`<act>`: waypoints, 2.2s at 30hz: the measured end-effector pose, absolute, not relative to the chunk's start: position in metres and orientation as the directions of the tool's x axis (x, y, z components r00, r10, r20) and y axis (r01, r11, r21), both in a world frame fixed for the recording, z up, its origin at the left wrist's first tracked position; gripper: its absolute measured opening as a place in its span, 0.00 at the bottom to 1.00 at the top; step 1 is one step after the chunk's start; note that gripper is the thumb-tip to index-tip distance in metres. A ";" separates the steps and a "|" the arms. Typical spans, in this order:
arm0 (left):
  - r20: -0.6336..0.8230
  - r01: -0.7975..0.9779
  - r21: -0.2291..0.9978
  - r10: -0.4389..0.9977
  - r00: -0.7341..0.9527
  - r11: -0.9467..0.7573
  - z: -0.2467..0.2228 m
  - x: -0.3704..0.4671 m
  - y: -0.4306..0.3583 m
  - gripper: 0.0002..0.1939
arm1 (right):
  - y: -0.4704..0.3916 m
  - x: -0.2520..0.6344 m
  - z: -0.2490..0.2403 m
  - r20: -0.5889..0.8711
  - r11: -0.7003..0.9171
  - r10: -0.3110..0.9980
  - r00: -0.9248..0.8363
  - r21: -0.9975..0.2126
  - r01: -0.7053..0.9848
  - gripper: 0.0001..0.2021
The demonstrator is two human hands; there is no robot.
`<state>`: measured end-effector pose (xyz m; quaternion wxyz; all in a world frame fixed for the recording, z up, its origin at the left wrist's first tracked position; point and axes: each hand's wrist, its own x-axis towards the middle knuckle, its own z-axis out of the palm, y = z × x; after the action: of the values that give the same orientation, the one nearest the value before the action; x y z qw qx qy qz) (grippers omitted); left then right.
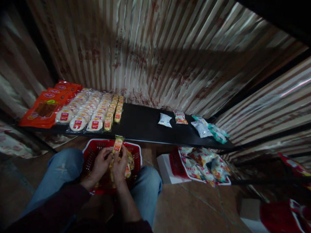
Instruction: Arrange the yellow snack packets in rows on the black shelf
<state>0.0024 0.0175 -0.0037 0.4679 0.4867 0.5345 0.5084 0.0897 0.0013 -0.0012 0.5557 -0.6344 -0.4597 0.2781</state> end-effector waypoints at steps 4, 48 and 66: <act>0.044 0.107 0.994 0.991 -0.125 -0.031 -0.001 0.002 0.028 0.06 | 0.013 0.088 0.007 0.155 0.039 0.892 0.425 -0.962 0.269 0.20; 0.410 0.415 0.829 0.912 0.007 -0.376 0.025 0.013 0.105 0.24 | 0.135 0.108 0.027 0.141 -0.007 0.934 0.329 -0.912 0.410 0.20; 0.398 0.493 0.794 0.917 0.021 -0.356 0.015 0.015 0.122 0.24 | 0.154 0.112 0.022 0.249 0.059 0.939 0.236 -0.795 0.603 0.13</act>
<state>0.0154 0.1223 0.0145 0.2268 0.6776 0.5201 0.4678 0.1123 0.1539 0.0216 0.4307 -0.6575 -0.5867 0.1951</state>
